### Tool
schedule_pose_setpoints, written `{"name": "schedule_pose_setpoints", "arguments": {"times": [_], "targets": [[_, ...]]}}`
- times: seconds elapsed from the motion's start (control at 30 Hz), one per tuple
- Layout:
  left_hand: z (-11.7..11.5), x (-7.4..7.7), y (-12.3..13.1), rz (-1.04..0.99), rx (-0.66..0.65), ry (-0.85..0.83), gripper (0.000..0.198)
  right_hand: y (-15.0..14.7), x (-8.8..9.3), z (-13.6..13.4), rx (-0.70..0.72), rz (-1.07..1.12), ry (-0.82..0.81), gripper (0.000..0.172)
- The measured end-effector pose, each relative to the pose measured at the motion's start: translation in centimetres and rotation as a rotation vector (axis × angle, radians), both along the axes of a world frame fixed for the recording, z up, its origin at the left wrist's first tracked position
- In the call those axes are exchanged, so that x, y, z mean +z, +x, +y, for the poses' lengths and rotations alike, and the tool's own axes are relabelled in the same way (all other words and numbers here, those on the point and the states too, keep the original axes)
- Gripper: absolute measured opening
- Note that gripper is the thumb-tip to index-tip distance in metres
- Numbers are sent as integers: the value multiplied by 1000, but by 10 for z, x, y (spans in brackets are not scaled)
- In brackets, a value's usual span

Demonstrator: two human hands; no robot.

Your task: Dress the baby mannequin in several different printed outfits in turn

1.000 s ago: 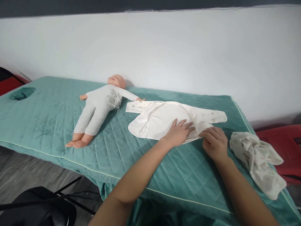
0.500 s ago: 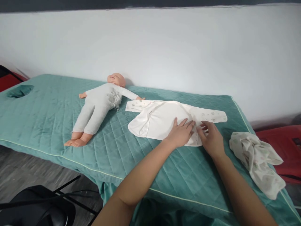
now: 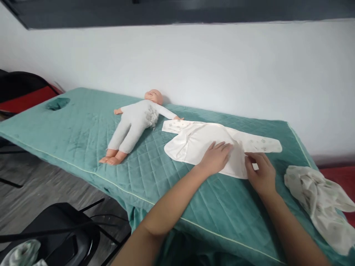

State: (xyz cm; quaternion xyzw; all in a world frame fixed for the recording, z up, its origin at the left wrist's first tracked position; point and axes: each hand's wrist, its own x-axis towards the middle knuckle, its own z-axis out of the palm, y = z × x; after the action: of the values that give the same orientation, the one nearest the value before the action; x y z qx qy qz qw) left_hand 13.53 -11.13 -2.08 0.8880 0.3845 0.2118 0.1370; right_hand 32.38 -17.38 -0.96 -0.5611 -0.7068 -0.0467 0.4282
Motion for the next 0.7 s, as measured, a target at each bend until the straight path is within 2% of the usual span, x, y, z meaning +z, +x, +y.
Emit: {"name": "schedule_pose_setpoints", "arguments": {"times": [0.1,0.17,0.23,0.3,0.37,0.43,0.5,0.57,0.63,0.7], "targets": [[2,18,-64,-88,144,56,45,-34,9,1,94,53,-53,13],[6,32,-125,-126,322,114,42,-69,14,13,189,90,-148,15],[13,46,-195,-169,521,180,40,-109,18,38,273,116,-230,21],[22,54,-266,-207,705,229,38,-152,21,77,349,95,-278,34],[33,54,-330,-213,847,230,38,-193,24,129,399,1,-304,45],[46,48,-379,-204,949,169,43,-232,28,189,345,-33,-347,63],[58,39,-412,-263,987,-4,52,-267,34,248,218,51,-430,81],[69,32,-428,-393,946,-246,56,-299,40,299,154,179,-602,92],[78,28,-433,-567,851,-483,53,-327,45,336,132,220,-758,100],[86,28,-431,-743,766,-688,53,-351,47,359,135,187,-859,104]]}}
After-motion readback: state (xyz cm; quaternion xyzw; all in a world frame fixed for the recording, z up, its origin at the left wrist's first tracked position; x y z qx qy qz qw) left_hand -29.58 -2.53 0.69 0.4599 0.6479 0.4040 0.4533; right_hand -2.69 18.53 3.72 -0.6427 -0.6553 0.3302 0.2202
